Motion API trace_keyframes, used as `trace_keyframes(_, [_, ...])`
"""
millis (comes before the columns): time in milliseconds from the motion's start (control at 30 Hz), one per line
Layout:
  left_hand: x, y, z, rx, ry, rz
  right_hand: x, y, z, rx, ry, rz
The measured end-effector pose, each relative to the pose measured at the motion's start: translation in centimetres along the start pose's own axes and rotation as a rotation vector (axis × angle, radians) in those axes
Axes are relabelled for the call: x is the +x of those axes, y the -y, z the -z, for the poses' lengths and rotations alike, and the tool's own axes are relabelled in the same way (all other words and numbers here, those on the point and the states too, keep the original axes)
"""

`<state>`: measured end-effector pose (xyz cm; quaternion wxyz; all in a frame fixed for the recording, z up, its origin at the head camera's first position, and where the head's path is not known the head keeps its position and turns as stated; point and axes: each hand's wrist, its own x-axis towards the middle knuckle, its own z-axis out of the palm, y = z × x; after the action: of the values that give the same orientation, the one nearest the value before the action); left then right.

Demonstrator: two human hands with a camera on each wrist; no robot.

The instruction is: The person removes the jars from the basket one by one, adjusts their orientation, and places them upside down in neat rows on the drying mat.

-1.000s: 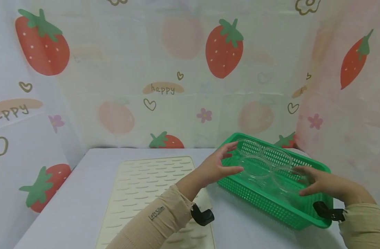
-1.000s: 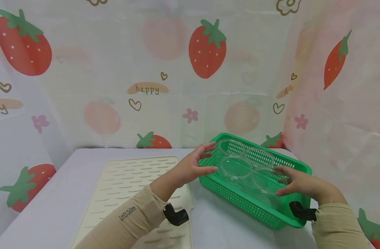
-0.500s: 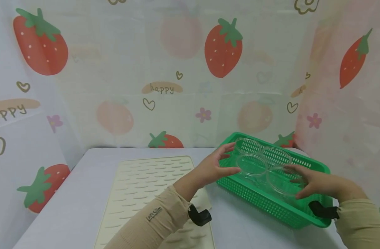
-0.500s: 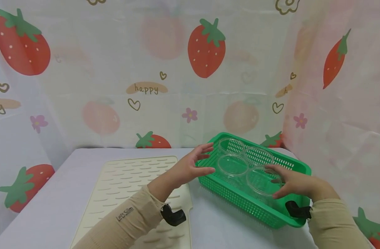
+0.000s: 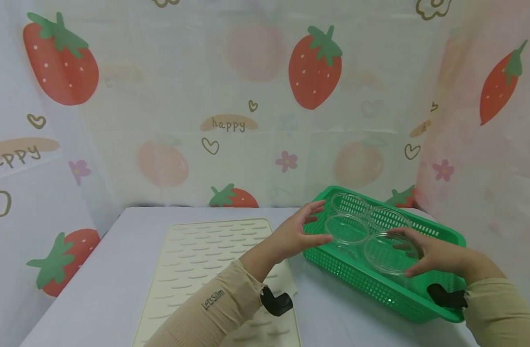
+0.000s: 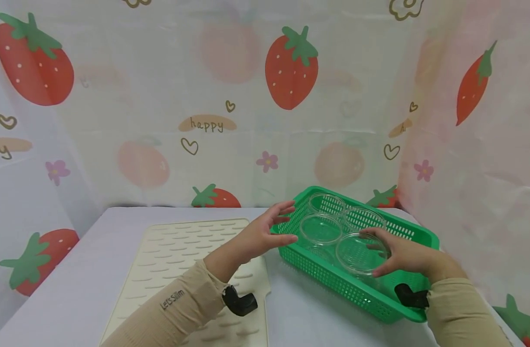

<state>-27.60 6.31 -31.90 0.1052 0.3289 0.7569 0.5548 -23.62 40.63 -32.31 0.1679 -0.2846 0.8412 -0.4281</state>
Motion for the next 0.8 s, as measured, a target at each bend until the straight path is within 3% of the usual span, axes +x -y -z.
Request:
trace_keyframes(200, [0.0,0.0,0.1,0.007,0.006,0.013,0.3,0.0,0.0,-0.080,-0.050,-0.011])
trace_keyframes(467, [-0.2,0.4,0.2,-0.005,0.012,0.017,-0.3,0.0,0.1,-0.060,-0.068,-0.024])
trace_keyframes(633, [-0.2,0.6,0.3,-0.011,0.012,0.019,-0.8,0.5,0.4,-0.055,-0.101,0.009])
trace_keyframes(800, [-0.1,0.7,0.5,0.002,0.009,0.009,-0.9,1.1,1.1,-0.041,-0.116,0.103])
